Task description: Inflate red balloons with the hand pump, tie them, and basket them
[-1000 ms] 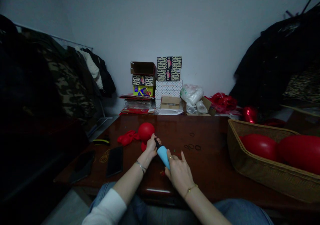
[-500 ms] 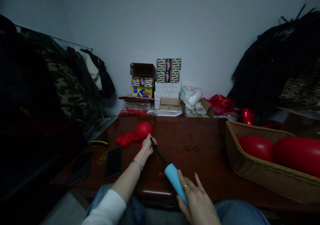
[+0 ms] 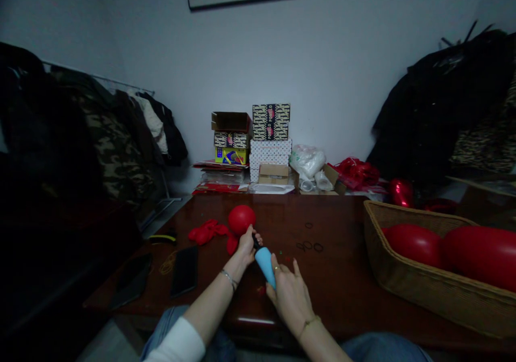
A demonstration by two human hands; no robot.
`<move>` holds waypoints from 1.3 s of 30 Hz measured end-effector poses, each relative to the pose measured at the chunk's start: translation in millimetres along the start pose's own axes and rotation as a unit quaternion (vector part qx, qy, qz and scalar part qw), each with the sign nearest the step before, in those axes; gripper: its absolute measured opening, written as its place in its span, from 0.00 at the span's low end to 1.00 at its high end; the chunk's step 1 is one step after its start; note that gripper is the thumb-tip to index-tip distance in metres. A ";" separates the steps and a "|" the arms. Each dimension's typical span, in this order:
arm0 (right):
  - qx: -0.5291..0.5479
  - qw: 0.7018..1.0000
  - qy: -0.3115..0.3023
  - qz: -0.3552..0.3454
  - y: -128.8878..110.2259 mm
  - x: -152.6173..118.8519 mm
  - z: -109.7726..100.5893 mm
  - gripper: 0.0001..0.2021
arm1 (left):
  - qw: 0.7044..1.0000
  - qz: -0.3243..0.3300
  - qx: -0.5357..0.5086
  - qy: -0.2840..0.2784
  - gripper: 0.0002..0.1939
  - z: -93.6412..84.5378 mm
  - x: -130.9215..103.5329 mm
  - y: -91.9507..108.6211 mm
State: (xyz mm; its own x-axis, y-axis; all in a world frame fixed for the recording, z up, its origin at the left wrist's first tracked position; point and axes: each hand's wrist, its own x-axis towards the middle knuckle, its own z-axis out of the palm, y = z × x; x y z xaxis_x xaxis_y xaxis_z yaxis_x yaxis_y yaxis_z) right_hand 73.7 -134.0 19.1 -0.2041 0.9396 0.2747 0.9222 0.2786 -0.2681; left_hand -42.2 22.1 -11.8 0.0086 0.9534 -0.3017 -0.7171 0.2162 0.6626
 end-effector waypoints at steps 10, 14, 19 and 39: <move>-0.002 0.999 0.034 -0.016 -19.1 -7.4 -12.8 0.26 | 0.999 0.033 0.007 -0.007 0.15 7.4 -11.1 28.7; 0.017 0.998 0.049 -0.032 -5.0 -42.6 -23.9 0.26 | 0.999 0.037 0.001 -0.013 0.15 15.0 -19.7 28.9; 0.020 0.995 0.074 -0.061 21.2 -88.2 -31.9 0.27 | 0.999 0.039 0.008 -0.030 0.16 29.1 -31.2 31.7; -0.075 0.997 0.033 0.006 -38.3 -31.3 -65.7 0.30 | 0.999 0.037 0.034 -0.013 0.15 45.2 -64.5 29.1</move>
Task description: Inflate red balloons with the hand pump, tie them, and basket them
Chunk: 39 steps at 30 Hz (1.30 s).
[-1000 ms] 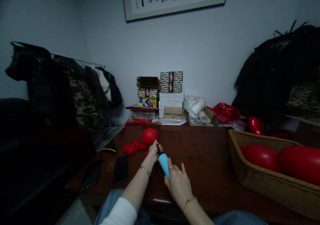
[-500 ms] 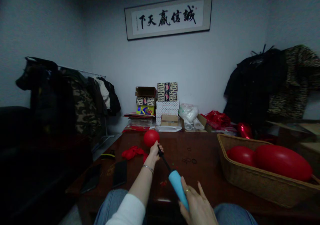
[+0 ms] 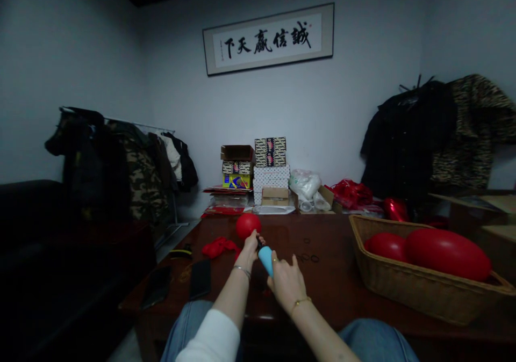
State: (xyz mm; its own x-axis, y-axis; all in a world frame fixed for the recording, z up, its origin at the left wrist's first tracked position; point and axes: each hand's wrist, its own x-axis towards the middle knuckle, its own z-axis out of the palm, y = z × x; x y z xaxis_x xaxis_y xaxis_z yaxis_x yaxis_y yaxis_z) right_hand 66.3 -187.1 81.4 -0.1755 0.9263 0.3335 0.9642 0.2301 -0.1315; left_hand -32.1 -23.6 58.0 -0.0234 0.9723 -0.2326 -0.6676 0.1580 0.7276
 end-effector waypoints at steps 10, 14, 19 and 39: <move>0.072 0.997 0.020 -0.007 15.7 -45.4 -5.8 0.30 | 1.000 0.013 0.001 -0.014 0.14 -0.6 -1.3 12.6; 0.119 0.992 0.020 -0.024 33.7 -70.9 0.1 0.31 | 1.000 0.023 0.004 -0.015 0.14 -0.5 -4.3 17.3; 0.106 0.993 0.035 -0.023 37.9 -73.1 -1.4 0.31 | 1.000 0.019 -0.006 -0.005 0.14 5.3 -5.4 16.8; 0.042 0.999 0.032 -0.012 11.8 -24.3 -5.3 0.28 | 1.000 0.007 -0.001 -0.005 0.14 4.6 0.7 3.1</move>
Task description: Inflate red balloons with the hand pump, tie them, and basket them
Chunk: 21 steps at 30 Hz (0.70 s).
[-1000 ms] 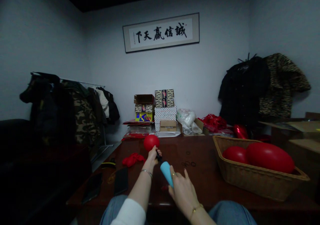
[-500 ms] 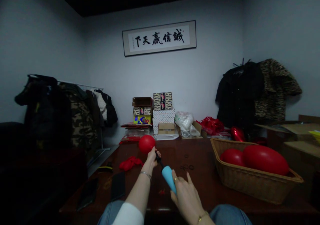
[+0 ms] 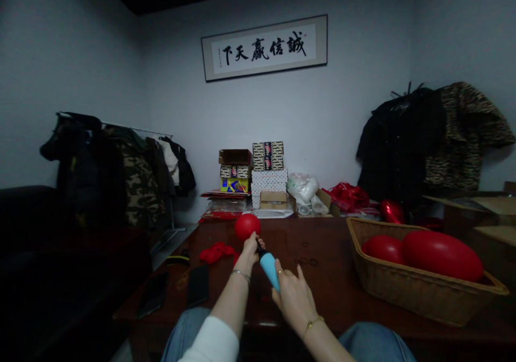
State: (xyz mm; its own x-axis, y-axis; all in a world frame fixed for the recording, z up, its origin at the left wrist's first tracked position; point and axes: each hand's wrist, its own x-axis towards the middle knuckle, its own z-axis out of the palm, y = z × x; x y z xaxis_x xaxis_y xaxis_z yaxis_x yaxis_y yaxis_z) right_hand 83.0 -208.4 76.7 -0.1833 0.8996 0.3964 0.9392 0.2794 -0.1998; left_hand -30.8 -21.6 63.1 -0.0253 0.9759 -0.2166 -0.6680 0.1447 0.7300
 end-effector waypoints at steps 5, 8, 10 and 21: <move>0.037 0.999 0.010 -0.010 22.3 -34.4 -5.4 0.29 | 1.000 0.002 -0.001 -0.002 0.14 3.0 0.9 7.0; 0.053 0.998 0.019 -0.016 34.3 -53.8 -7.5 0.30 | 1.000 0.004 -0.002 -0.001 0.14 3.7 1.7 12.3; 0.059 0.998 0.018 -0.020 38.5 -61.8 -7.1 0.29 | 1.000 0.004 -0.003 0.000 0.14 4.1 2.5 14.0; 0.037 0.999 -0.004 0.009 17.1 -29.4 -8.6 0.28 | 1.000 -0.002 -0.008 -0.003 0.14 5.0 5.2 7.1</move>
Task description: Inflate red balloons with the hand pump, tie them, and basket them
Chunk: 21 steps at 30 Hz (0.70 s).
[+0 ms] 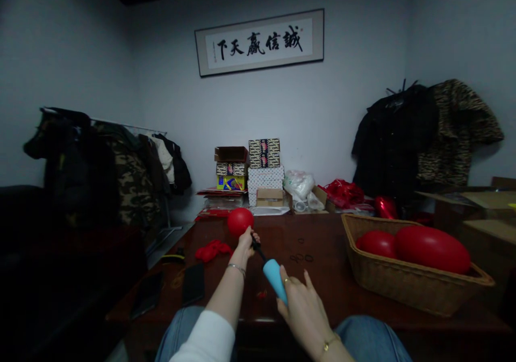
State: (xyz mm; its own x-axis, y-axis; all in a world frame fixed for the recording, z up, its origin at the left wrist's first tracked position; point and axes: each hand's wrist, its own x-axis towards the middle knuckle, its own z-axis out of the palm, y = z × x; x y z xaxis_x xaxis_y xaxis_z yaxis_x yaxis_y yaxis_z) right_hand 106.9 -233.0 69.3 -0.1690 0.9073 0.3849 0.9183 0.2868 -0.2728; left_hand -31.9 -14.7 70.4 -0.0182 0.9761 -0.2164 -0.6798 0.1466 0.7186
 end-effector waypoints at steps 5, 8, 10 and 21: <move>-0.048 0.999 -0.007 0.007 -9.4 33.9 5.9 0.28 | 1.000 -0.010 0.002 -0.011 0.14 2.0 -4.0 -12.1; -0.056 0.998 -0.007 0.015 -13.0 45.5 11.8 0.28 | 1.000 -0.005 0.007 -0.021 0.15 1.7 -4.2 -16.4; -0.051 0.999 -0.008 0.015 -14.4 46.6 15.0 0.28 | 1.000 0.002 0.009 -0.016 0.15 -0.1 -3.3 -17.0; 0.029 0.999 0.009 -0.017 14.0 -15.9 9.8 0.29 | 1.000 0.004 0.007 0.014 0.13 -8.8 4.1 1.4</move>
State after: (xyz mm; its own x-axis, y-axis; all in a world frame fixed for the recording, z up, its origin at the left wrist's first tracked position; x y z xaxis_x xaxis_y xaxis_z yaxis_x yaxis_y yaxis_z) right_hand 119.0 -240.4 50.8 -0.1924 0.8913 0.4105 0.8900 0.3347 -0.3097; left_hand -39.4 -11.9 64.6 -0.0447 0.9726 -0.2280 -0.6692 0.1403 0.7297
